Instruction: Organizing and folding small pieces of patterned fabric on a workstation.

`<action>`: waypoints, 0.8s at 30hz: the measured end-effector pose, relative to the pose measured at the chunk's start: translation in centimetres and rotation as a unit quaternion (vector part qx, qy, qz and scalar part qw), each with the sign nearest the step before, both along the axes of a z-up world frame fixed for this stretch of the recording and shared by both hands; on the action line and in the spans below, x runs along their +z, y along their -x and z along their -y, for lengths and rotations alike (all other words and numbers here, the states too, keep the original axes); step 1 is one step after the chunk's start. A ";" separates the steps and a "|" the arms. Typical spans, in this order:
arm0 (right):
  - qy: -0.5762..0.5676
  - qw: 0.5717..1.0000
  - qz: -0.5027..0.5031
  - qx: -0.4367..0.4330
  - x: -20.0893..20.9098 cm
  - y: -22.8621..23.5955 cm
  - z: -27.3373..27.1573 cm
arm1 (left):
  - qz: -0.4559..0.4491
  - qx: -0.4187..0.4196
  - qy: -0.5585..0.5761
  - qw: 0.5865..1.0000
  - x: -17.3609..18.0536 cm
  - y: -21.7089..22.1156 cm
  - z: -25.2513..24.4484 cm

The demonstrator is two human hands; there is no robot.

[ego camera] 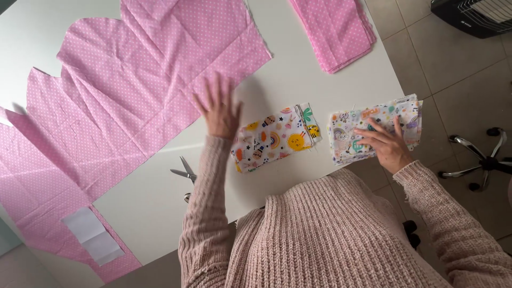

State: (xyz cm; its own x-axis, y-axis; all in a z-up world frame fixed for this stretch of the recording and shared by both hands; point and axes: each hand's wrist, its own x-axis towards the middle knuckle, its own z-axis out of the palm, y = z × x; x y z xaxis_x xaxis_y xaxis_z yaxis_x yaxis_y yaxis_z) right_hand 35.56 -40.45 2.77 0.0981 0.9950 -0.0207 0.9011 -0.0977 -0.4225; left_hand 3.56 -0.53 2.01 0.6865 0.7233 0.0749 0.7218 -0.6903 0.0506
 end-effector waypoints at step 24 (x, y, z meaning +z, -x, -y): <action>-0.022 0.991 -0.048 0.119 0.1 2.9 -8.8 | 0.165 -0.019 0.159 0.973 0.5 -8.2 15.8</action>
